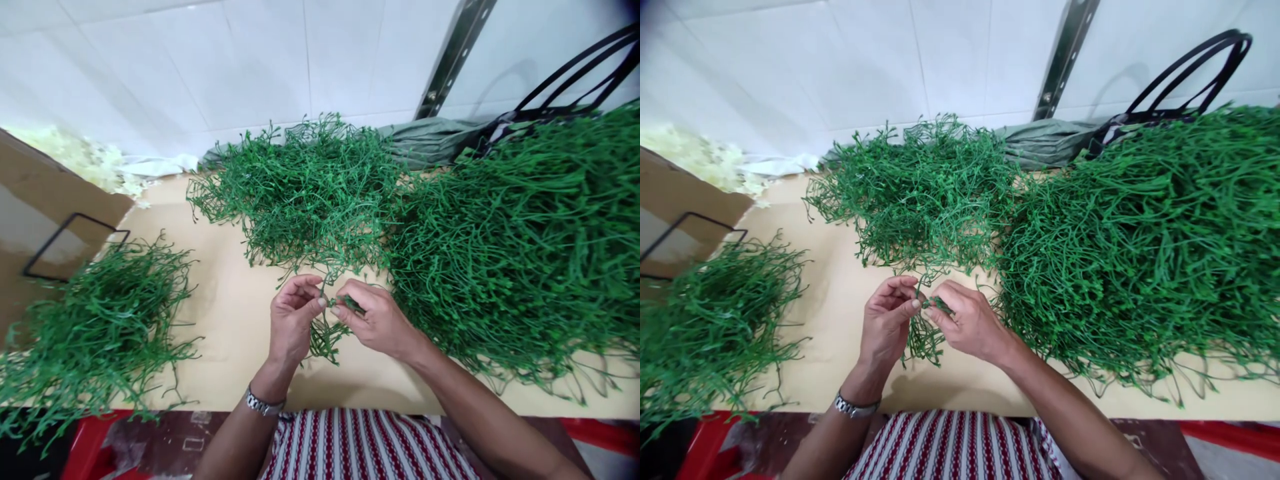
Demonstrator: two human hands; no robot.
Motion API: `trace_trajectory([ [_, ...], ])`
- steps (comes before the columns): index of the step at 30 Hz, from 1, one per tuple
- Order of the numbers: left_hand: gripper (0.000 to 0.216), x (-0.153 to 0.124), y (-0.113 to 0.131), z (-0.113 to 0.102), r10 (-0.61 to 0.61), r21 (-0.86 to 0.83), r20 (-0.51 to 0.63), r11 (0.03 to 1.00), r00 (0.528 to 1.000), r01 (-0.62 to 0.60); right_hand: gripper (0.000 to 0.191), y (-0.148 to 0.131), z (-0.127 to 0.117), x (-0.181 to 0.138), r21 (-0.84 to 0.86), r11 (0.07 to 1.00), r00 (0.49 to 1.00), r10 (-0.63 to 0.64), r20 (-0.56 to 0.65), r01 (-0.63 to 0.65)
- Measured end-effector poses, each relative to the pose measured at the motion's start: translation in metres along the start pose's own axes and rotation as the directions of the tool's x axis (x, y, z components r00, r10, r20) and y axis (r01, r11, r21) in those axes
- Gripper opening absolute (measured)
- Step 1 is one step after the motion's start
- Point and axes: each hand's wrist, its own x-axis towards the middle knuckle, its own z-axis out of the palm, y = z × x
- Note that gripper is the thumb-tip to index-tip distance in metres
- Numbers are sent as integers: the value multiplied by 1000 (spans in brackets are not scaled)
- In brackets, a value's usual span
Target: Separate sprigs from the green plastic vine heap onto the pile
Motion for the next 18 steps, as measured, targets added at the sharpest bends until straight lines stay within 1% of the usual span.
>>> trace_trajectory([
  [2,25,0,-1,0,15,5,13,1000,1000,-16,8,-2,-1,0,33,999,999,23,-29,-22],
  [4,24,-1,-1,0,13,29,55,999,998,-15,3,-3,-1,0,90,992,996,84,-8,-83],
  [6,24,-1,1,-1,-4,76,98,997,995,-3,11,-3,-1,0,152,979,990,132,40,-137],
  [8,25,-1,2,-1,-21,121,108,993,994,7,14,-2,0,-1,180,976,992,119,33,-123],
  [10,23,0,2,1,-14,136,84,991,996,3,10,1,1,-2,173,982,996,84,-10,-81],
  [11,22,0,2,2,0,125,64,992,998,-8,8,1,2,-3,167,982,996,86,-19,-82],
  [13,20,2,1,5,42,79,14,996,999,-43,6,2,2,-5,176,974,989,147,-17,-142],
  [15,20,4,-1,9,82,50,-31,995,996,-81,7,2,3,-7,198,952,969,244,-26,-235],
  [18,21,3,-3,13,152,94,-68,985,986,-145,9,1,4,-9,217,923,939,338,-60,-318],
])
